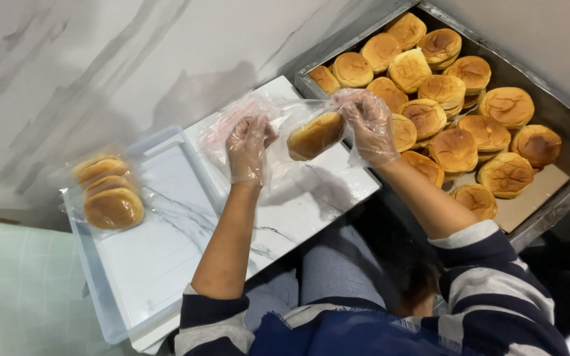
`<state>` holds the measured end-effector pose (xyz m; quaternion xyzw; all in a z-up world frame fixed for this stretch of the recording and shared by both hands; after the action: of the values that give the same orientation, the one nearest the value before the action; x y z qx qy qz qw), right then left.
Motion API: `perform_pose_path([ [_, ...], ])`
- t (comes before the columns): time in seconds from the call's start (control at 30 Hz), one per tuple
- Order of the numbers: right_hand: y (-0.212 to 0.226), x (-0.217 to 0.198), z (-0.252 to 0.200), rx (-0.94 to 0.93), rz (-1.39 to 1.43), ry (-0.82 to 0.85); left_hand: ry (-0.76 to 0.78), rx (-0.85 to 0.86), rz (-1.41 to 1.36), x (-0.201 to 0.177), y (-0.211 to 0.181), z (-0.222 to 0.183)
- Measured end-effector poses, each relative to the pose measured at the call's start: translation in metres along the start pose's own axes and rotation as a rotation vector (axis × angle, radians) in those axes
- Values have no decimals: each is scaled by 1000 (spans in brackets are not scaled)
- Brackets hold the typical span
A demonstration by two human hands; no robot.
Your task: The person is individually bagging bread buns from a large metal tray and placing the bagged buns into a plastic container.
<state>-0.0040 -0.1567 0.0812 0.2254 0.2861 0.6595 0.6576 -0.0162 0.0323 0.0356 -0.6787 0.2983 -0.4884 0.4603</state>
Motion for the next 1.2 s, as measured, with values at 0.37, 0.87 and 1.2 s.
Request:
perform_pose_path([
  [0.37,37,61,3,-222,77,154,-129,343,223,-105,-80,-48],
  [0.87,10,168,-21,74,328,400,-134,354,692,-203,-90,-72],
  [1.2,8,258,-44,585,327,845,-557,-48,1143,-296,-110,-73],
])
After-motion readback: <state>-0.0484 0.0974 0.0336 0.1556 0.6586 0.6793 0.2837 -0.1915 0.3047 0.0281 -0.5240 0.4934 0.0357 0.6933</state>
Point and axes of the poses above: each hand's wrist, its own z-axis towards the middle knuckle, its own x-axis out of the palm, y = z × x, the point moved 1 cm from there along z, towards the middle knuckle, and after that the axes turned 9 degrees about -x, right-handed, at the moved point
